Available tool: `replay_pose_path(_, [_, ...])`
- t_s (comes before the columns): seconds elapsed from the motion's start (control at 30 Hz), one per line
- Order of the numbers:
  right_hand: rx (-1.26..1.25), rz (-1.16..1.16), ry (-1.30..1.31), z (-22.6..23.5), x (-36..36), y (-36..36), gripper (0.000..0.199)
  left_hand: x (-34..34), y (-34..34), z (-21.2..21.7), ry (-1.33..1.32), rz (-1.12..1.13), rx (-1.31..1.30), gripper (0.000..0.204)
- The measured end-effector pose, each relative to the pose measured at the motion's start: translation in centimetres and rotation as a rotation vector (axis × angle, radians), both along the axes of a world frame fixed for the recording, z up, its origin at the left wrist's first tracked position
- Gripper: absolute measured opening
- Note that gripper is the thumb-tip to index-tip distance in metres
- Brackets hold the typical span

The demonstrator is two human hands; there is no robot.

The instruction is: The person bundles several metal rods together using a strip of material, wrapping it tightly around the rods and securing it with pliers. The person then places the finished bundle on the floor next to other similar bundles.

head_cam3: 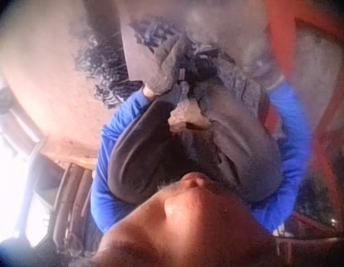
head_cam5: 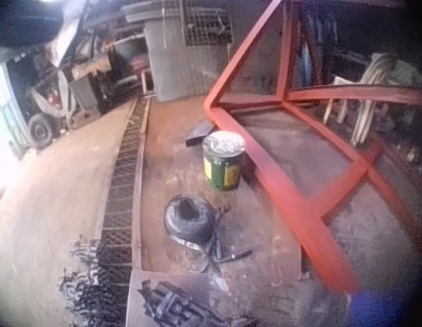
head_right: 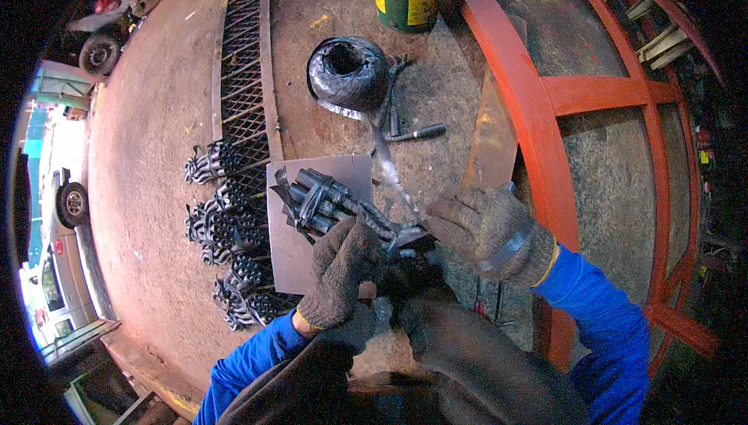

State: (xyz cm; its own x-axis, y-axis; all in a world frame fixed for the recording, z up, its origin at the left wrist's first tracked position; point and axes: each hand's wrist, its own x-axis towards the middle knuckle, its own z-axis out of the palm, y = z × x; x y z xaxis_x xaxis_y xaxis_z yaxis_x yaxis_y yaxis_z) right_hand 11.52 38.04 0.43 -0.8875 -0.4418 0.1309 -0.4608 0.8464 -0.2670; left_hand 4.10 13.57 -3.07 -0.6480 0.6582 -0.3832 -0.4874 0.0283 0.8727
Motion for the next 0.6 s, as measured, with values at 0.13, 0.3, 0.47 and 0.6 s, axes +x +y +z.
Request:
replay_pose_path(0.13, [0.036,0.064,0.032,0.6,-0.8,0.3,0.041,-0.6,0.1,0.8,0.017,-0.046,0.011,0.025])
replay_pose_path(0.3, [0.147,0.157,-0.043,-4.4,-1.7,2.7,0.036,-0.4,-0.2,0.5,0.006,-0.031,-0.009,0.026])
replay_pose_path(0.47, [0.215,0.181,-0.086,-6.2,-4.5,6.2,0.036,-0.3,0.6,0.2,0.048,-0.007,-0.009,0.026])
replay_pose_path(0.6, [-0.229,0.257,-0.082,-3.8,-6.9,3.3,0.045,-0.1,0.4,0.1,-0.197,0.093,0.058,0.026])
